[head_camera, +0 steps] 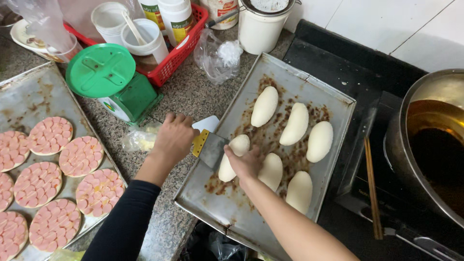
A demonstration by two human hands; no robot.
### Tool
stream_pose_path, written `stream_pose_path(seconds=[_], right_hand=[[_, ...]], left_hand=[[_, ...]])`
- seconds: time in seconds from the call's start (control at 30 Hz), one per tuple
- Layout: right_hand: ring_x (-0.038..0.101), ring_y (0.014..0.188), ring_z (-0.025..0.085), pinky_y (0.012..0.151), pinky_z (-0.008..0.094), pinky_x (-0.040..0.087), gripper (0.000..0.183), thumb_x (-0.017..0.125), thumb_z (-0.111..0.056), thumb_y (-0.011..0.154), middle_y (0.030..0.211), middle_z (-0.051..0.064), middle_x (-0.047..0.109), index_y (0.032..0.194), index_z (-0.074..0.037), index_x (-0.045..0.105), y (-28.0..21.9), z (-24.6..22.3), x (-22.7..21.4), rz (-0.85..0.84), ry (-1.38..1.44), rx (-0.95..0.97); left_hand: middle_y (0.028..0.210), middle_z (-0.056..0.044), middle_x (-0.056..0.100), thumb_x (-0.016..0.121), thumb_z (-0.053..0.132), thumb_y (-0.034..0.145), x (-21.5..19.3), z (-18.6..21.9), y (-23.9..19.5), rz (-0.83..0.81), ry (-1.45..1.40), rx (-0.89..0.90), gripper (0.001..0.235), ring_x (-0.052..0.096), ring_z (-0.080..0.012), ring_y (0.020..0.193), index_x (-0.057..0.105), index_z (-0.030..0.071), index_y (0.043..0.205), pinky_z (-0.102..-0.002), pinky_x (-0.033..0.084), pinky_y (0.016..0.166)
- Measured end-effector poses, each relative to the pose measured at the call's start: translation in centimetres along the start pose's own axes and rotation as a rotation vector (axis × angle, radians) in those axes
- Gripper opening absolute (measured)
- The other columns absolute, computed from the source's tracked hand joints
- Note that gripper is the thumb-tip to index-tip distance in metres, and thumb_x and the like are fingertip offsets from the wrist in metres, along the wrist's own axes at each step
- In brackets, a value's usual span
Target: The person pipes a yellow filling onto round pastries topped with sliced meat, then fries ring-shaped doughnuts in a wok using chopsticks and transfers them to a tray. The person also removes baked buns from an oven with a cloth and knife, and places raw dough into the hot oil.
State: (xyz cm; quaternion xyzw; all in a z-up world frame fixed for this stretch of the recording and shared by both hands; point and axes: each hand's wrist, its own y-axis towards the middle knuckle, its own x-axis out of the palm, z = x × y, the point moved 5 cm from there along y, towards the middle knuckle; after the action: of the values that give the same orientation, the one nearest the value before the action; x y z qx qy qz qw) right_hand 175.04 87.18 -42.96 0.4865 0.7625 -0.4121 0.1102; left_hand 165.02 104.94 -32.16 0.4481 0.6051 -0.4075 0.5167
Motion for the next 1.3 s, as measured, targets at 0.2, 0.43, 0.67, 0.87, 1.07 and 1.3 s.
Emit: stream_pose_path(seconds=[0.2, 0.43, 0.67, 0.87, 1.07, 1.3], right_hand=[[0.037, 0.14, 0.043, 0.115, 0.05, 0.037, 0.108, 0.088, -0.049, 0.072, 0.15, 0.025, 0.033, 0.152, -0.008, 0.028, -0.3, 0.2, 0.6, 0.038, -0.011, 0.079], [0.046, 0.134, 0.041, 0.112, 0.044, 0.043, 0.094, 0.084, -0.042, 0.076, 0.145, 0.026, 0.041, 0.148, -0.004, 0.036, -0.1, 0.9, 0.4, 0.068, 0.082, 0.035], [0.043, 0.137, 0.037, 0.114, 0.043, 0.039, 0.091, 0.08, -0.037, 0.078, 0.147, 0.022, 0.041, 0.149, -0.004, 0.034, -0.1, 1.3, -0.2, 0.034, 0.139, 0.008], [0.043, 0.139, 0.035, 0.115, 0.041, 0.038, 0.091, 0.081, -0.037, 0.078, 0.149, 0.021, 0.043, 0.149, -0.002, 0.035, 0.4, 2.0, 0.0, 0.037, 0.158, -0.032], [0.041, 0.14, 0.034, 0.116, 0.041, 0.036, 0.091, 0.08, -0.036, 0.08, 0.152, 0.02, 0.04, 0.149, -0.001, 0.034, 0.0, 1.6, -0.5, 0.028, 0.179, -0.114], [0.055, 0.128, 0.028, 0.105, 0.037, 0.047, 0.088, 0.077, -0.032, 0.079, 0.142, 0.016, 0.051, 0.149, -0.002, 0.034, -2.6, -1.3, -4.8, -0.087, 0.368, -0.23]], left_hand=[[0.101, -0.004, 0.066, 0.063, 0.013, 0.086, 1.1, 0.5, 0.4, 0.006, -0.041, 0.037, 0.027, 0.06, -0.023, 0.109, 0.08, 0.027, 0.101, -0.039, 0.042, 0.096], [0.104, -0.004, 0.067, 0.06, 0.02, 0.091, 1.3, 0.9, 1.0, 0.033, 0.019, 0.072, 0.024, 0.06, -0.0221, 0.111, 0.08, 0.025, 0.103, -0.039, 0.041, 0.099], [0.106, -0.005, 0.067, 0.061, 0.016, 0.088, 2.0, 1.2, 1.3, -0.018, 0.022, 0.081, 0.029, 0.059, -0.0228, 0.113, 0.079, 0.027, 0.108, -0.039, 0.041, 0.1], [0.105, -0.005, 0.066, 0.072, 0.017, 0.075, 2.1, 1.1, 0.7, 0.019, -0.212, 0.073, 0.03, 0.057, -0.0244, 0.114, 0.08, 0.025, 0.103, -0.039, 0.041, 0.098], [0.098, -0.005, 0.066, 0.075, 0.014, 0.072, 0.0, 0.5, -0.5, 0.096, -0.317, 0.029, 0.03, 0.058, -0.0247, 0.108, 0.081, 0.022, 0.1, -0.041, 0.041, 0.098], [0.094, -0.003, 0.066, 0.078, 0.016, 0.071, -6.4, 0.4, -2.5, 0.201, -0.328, 0.021, 0.031, 0.06, -0.0234, 0.103, 0.08, 0.022, 0.102, -0.041, 0.043, 0.092]])
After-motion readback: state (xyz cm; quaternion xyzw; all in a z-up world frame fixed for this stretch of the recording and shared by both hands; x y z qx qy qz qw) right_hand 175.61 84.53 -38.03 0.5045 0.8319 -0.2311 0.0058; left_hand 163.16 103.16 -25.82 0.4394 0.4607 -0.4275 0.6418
